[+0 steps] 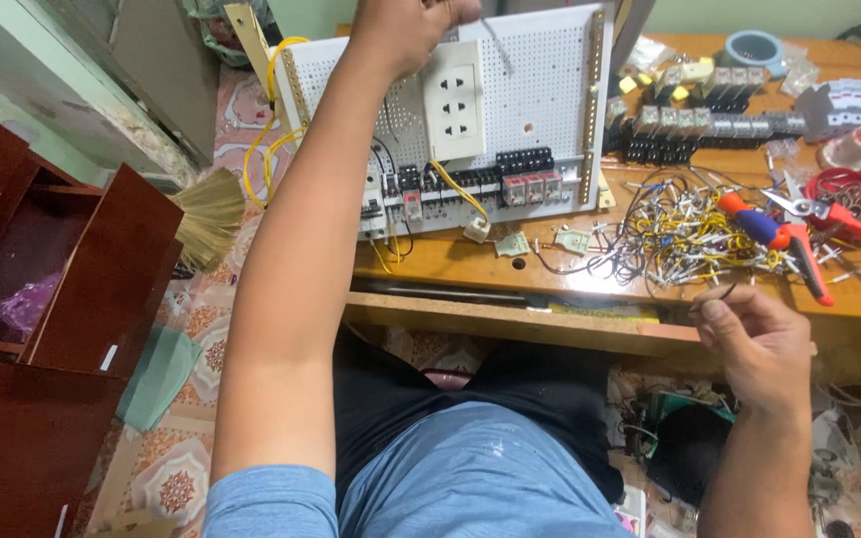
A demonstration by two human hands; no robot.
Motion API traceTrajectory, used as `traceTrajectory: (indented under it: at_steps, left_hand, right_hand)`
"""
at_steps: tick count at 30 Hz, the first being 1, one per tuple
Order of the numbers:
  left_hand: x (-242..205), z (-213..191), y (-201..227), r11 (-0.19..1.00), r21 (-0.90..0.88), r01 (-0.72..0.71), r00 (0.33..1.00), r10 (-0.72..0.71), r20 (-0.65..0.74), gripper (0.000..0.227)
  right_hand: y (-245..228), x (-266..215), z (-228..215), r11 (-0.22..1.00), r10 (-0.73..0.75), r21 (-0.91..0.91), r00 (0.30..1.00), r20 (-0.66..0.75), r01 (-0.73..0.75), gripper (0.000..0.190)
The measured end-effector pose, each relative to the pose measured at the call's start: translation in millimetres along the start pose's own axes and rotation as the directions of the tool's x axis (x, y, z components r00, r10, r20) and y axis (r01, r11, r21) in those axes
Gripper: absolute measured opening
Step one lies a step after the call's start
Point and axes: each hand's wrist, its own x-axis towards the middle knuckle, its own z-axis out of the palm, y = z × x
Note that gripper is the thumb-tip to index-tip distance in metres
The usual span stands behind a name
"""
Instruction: The person strips the insulation from a black wire using wire strippers and then uses a screwdriver to connect the wire to a terminal on an electrical board. The person also handles a small white plastic component and a roll of electrical tape.
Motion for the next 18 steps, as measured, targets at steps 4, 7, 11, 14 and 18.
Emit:
traceTrajectory:
  at_steps: [4, 7, 11, 14, 18]
  left_hand:
    - [19, 11, -14, 0.990, -0.132, -0.044, 0.980, 0.068, 0.187, 0.005]
    - [14, 5, -8, 0.987, 0.000, -0.160, 0.976, 0.158, 0.149, 0.007]
    - [12, 4, -15, 0.980, -0.038, -0.194, 0.962, 0.198, 0.186, 0.005]
    - [-2, -11, 5, 0.963, -0.073, -0.258, 0.949, 0.267, 0.167, 0.011]
    - [-49, -19, 82, 0.897, -0.055, -0.438, 0.893, 0.428, -0.142, 0.025]
  right_hand:
    - [4, -3, -1, 0.999, 0.039, 0.027, 0.999, -0.004, -0.039, 0.015]
    - [0, -7, -1, 0.997, 0.077, -0.005, 0.996, -0.044, -0.077, 0.015]
    - [-6, -9, 0, 0.997, 0.074, -0.028, 0.997, -0.026, -0.074, 0.015]
    - [-17, -11, 5, 1.000, -0.022, -0.020, 0.999, -0.022, 0.022, 0.013]
    - [-36, -15, 15, 0.982, -0.182, -0.063, 0.980, -0.075, 0.178, 0.010]
